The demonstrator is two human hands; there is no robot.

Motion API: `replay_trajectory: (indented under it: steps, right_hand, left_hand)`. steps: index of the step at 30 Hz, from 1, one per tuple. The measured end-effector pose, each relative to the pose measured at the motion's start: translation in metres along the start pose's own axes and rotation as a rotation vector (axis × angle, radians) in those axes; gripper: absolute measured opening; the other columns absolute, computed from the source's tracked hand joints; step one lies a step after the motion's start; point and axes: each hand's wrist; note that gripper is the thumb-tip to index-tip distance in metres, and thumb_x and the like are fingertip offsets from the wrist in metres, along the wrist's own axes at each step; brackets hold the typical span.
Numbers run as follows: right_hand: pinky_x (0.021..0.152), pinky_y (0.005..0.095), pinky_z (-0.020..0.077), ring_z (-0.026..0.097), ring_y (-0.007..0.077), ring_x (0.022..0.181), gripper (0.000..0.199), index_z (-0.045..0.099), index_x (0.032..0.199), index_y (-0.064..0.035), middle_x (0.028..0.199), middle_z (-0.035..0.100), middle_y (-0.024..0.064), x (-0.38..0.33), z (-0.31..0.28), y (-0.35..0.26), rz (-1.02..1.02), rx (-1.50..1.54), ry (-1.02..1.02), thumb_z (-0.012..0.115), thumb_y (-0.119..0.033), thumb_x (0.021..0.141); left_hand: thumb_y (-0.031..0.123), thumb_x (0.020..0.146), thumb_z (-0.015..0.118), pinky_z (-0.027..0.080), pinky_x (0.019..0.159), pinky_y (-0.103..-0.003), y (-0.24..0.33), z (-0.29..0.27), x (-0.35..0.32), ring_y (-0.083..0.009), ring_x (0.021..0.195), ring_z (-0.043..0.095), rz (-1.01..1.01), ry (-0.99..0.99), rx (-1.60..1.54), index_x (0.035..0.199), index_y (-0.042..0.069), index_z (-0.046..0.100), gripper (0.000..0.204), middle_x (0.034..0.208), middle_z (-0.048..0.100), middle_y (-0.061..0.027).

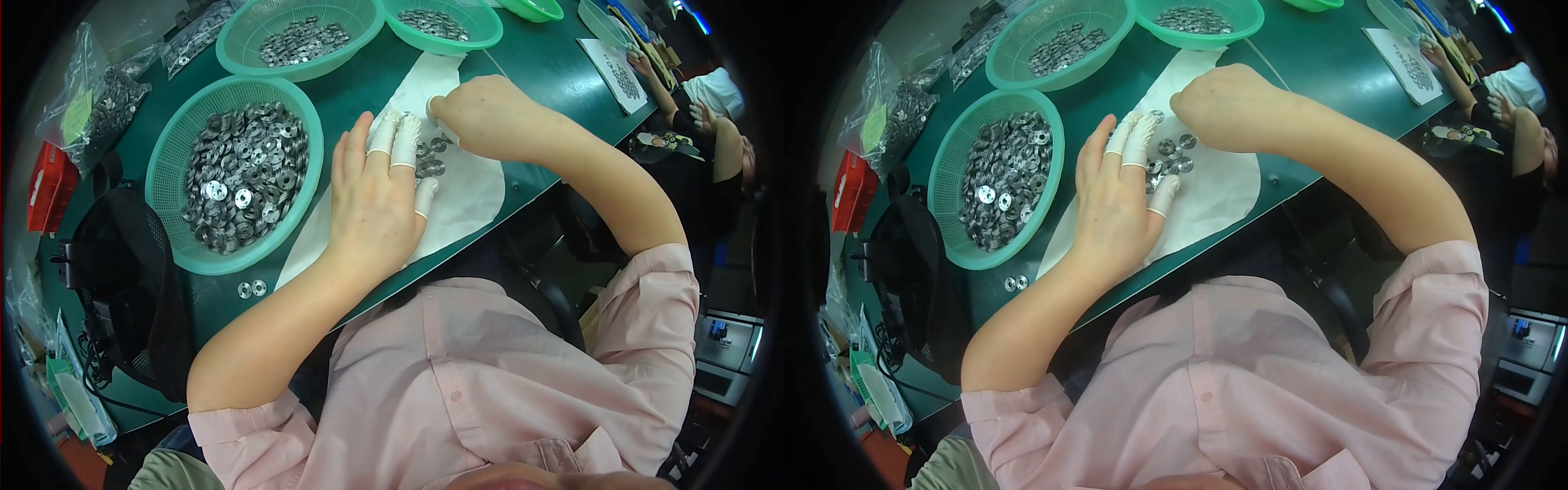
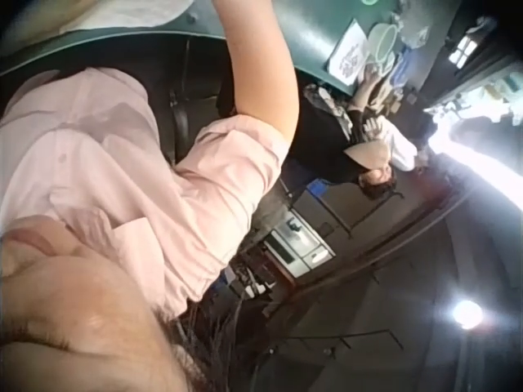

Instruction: Inspecting and sorting small metal rings at a manual workstation.

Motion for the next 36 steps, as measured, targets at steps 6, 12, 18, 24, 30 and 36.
replay_trajectory:
  steps: [6,12,18,24,30,36]
  right_hand:
    - [0.058,0.0414,0.0445,0.059,0.0328,0.067,0.022,0.055,0.09,-0.0002,0.068,0.06,0.0162,0.003,-0.001,-0.018,0.084,-0.012,-0.064,0.055,-0.004,0.069]
    - [0.062,0.0427,0.0444,0.059,0.034,0.073,0.022,0.054,0.092,-0.0011,0.075,0.061,0.0162,-0.001,0.009,-0.008,0.12,0.104,-0.095,0.053,-0.003,0.07]
    - [0.064,0.042,0.0451,0.059,0.0338,0.075,0.025,0.055,0.094,-0.0012,0.076,0.061,0.0162,0.002,-0.001,-0.007,0.145,0.076,-0.051,0.053,-0.001,0.07]
    - [0.061,0.0399,0.0483,0.061,0.0321,0.075,0.011,0.055,0.082,0.0012,0.078,0.062,0.0168,0.003,-0.007,-0.012,0.077,0.05,0.002,0.05,-0.004,0.074]
    - [0.062,0.0403,0.0479,0.061,0.0322,0.077,0.015,0.056,0.087,0.0006,0.079,0.062,0.017,0.003,-0.009,-0.022,0.172,0.043,-0.015,0.051,-0.005,0.074]
    - [0.062,0.0393,0.043,0.058,0.0294,0.071,0.016,0.054,0.096,-0.0046,0.076,0.059,0.0161,-0.029,0.007,0.003,0.299,0.383,0.2,0.047,-0.01,0.083]
  left_hand:
    - [0.01,0.074,0.06,0.026,0.097,-0.054,-0.009,0.002,-0.003,-0.0433,0.118,0.031,0.018,0.004,0.029,0.113,-0.011,0.046,0.046,0.122,0.04,-0.0251]
    - [0.007,0.074,0.059,0.027,0.097,-0.051,-0.003,0.007,-0.004,-0.0423,0.119,0.03,-0.014,0.017,0.059,0.117,-0.009,0.044,0.048,0.122,0.041,-0.024]
    - [0.007,0.074,0.06,0.026,0.097,-0.051,0.002,0.001,-0.002,-0.0421,0.118,0.03,-0.015,0.027,0.055,0.119,-0.008,0.043,0.05,0.122,0.041,-0.0238]
    - [0.008,0.073,0.059,0.026,0.097,-0.052,0.001,-0.006,-0.001,-0.0421,0.118,0.029,-0.012,0.044,0.045,0.116,-0.01,0.044,0.049,0.122,0.04,-0.0248]
    - [0.008,0.073,0.059,0.026,0.097,-0.052,0.005,-0.006,-0.004,-0.0416,0.118,0.03,0.002,0.037,0.05,0.116,-0.01,0.044,0.049,0.122,0.04,-0.0248]
    - [0.008,0.074,0.06,0.032,0.093,-0.046,0.012,-0.016,0.007,-0.0362,0.11,0.04,0.054,0.076,-0.066,0.115,-0.007,0.046,0.046,0.112,0.049,-0.0201]
Point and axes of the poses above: each hand's wrist, its own x-axis towards the middle knuckle, its own z-axis out of the palm, y = z × x
